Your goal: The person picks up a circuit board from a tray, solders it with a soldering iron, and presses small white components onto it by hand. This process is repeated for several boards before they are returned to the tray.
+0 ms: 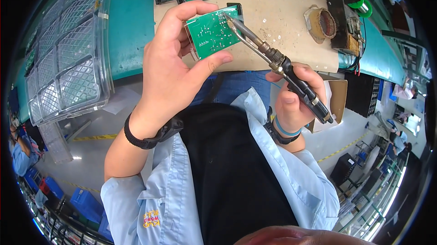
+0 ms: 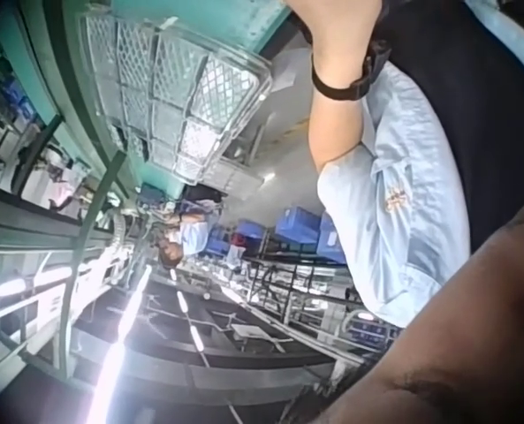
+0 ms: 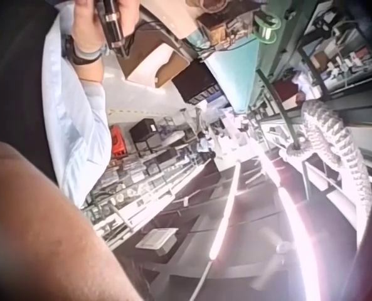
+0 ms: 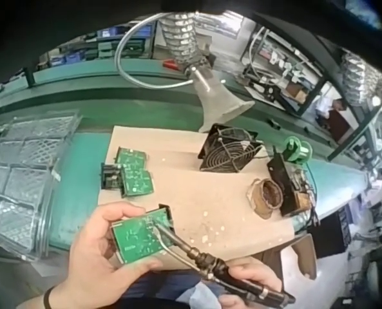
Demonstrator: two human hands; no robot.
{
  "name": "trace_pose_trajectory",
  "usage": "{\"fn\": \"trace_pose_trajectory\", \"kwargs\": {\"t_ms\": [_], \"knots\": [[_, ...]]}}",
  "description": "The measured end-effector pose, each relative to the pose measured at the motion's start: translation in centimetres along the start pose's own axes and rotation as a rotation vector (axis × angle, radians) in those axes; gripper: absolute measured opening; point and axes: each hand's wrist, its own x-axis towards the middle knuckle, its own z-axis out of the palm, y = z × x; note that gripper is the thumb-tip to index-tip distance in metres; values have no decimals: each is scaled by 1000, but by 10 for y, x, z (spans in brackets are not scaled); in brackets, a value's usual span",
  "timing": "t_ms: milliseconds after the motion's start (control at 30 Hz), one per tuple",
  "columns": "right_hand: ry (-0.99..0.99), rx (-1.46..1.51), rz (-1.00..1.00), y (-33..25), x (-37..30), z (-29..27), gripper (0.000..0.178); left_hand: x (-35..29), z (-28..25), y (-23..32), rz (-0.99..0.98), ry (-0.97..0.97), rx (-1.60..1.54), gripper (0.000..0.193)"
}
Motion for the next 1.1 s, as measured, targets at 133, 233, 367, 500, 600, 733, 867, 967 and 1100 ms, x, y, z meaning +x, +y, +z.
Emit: {"fn": "trace_pose_trajectory", "kwargs": {"t_ms": [133,233,367,500,600,733,867,967,1100], "knots": [[5,-4,14,-3,-1,3,56,-1,-1,-3,2,-1,-8,65],[13,-5,23,-1,-2,4,57,-1,-3,-7,-10,-3,-23,65],[-40,56,27,-2,0,1,54,-3,-4,-12,-7,1,-28,64],[-58,75,33,-2,-1,1,52,-3,-6,-13,-22,5,-36,64],[-49,63,30,-1,-2,3,52,-2,-6,-13,-21,-1,-44,64],[-35,11,-4,2,-3,4,55,-2,-7,-16,-14,4,-47,64],[-43,-76,-65,4,-4,2,60,-3,-7,-16,-22,8,-29,64],[-76,-88,-105,4,-4,-1,60,-3,-7,-16,-2,15,-15,64],[-132,-176,-146,7,-4,-4,60,-3,-7,-16,18,26,4,64]]}}
